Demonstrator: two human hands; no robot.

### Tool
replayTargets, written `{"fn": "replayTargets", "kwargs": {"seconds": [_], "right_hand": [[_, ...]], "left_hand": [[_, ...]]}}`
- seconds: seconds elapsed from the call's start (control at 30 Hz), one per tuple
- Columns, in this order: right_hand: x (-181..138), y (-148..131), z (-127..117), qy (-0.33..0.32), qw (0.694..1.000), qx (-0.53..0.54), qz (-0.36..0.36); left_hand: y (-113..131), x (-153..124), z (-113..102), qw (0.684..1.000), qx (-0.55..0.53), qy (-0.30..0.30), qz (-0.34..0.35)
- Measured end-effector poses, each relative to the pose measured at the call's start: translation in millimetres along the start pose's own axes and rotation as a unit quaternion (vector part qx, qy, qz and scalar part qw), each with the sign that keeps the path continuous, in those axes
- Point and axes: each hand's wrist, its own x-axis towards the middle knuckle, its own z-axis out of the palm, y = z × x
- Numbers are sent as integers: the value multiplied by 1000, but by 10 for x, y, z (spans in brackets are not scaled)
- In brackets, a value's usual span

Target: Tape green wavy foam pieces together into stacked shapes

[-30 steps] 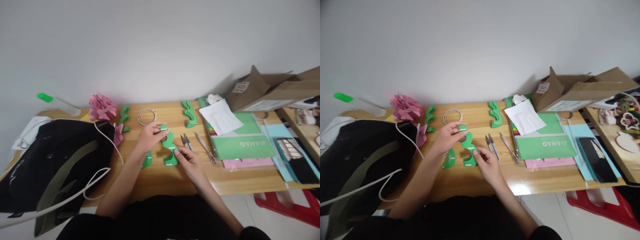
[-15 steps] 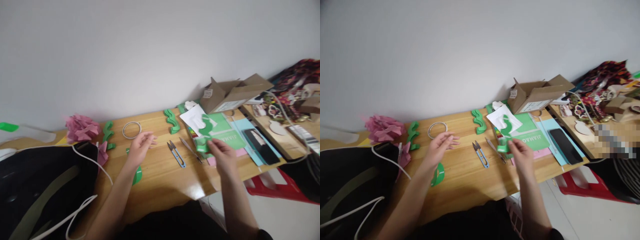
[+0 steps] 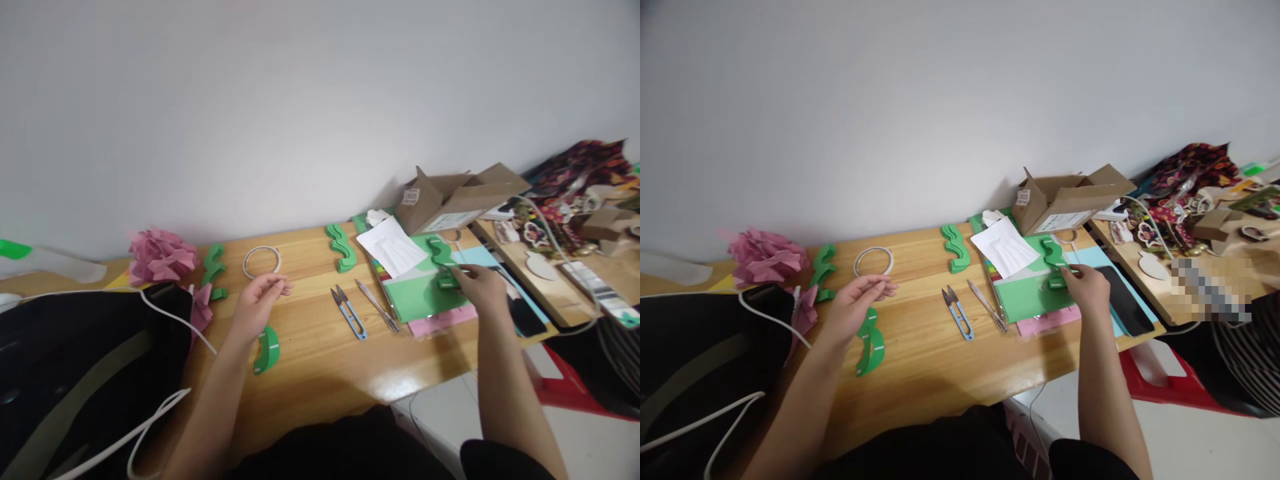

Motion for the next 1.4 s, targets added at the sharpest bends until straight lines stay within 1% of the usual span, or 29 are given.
{"fn": "replayTargets", "kwargs": {"seconds": [0.1, 0.23, 0.4, 0.57, 0.67, 0.77, 0.87, 0.93, 1.0, 1.1, 1.23, 1.4], "right_hand": [[-26, -73, -83, 6, 998, -58, -13], [-79, -162, -128, 2, 994, -100, -40], [-134, -262, -135, -13, 989, -137, -54], [-196, -339, -234, -33, 986, -151, -54], [-198, -344, -269, -26, 987, -152, -46], [-171, -323, -242, -20, 987, -151, -54], [-132, -304, -172, -42, 984, -149, -90], [-102, -305, -120, -56, 976, -174, -122], [-70, -321, -76, -61, 963, -225, -139], [-26, -369, -42, -58, 950, -281, -120], [6, -442, -57, -63, 949, -298, -83], [-12, -490, -109, -67, 950, -300, -60]], "left_hand": [[-22, 6, -67, 1000, -5, 19, 7], [-21, 9, -115, 999, -2, 28, 18], [-7, -3, -110, 1000, -9, 28, 11], [-15, -12, -109, 999, -7, 33, 11], [-19, -8, -104, 999, -7, 38, 9], [-28, 0, -90, 999, -8, 37, 6], [-42, 6, -80, 1000, -5, 29, 9], [-51, 6, -78, 1000, -4, 26, 11], [-59, 4, -78, 1000, -3, 24, 13], [-67, -2, -78, 1000, -2, 25, 16], [-60, -12, -77, 999, -1, 27, 19], [-34, -23, -66, 999, -6, 32, 12]]}}
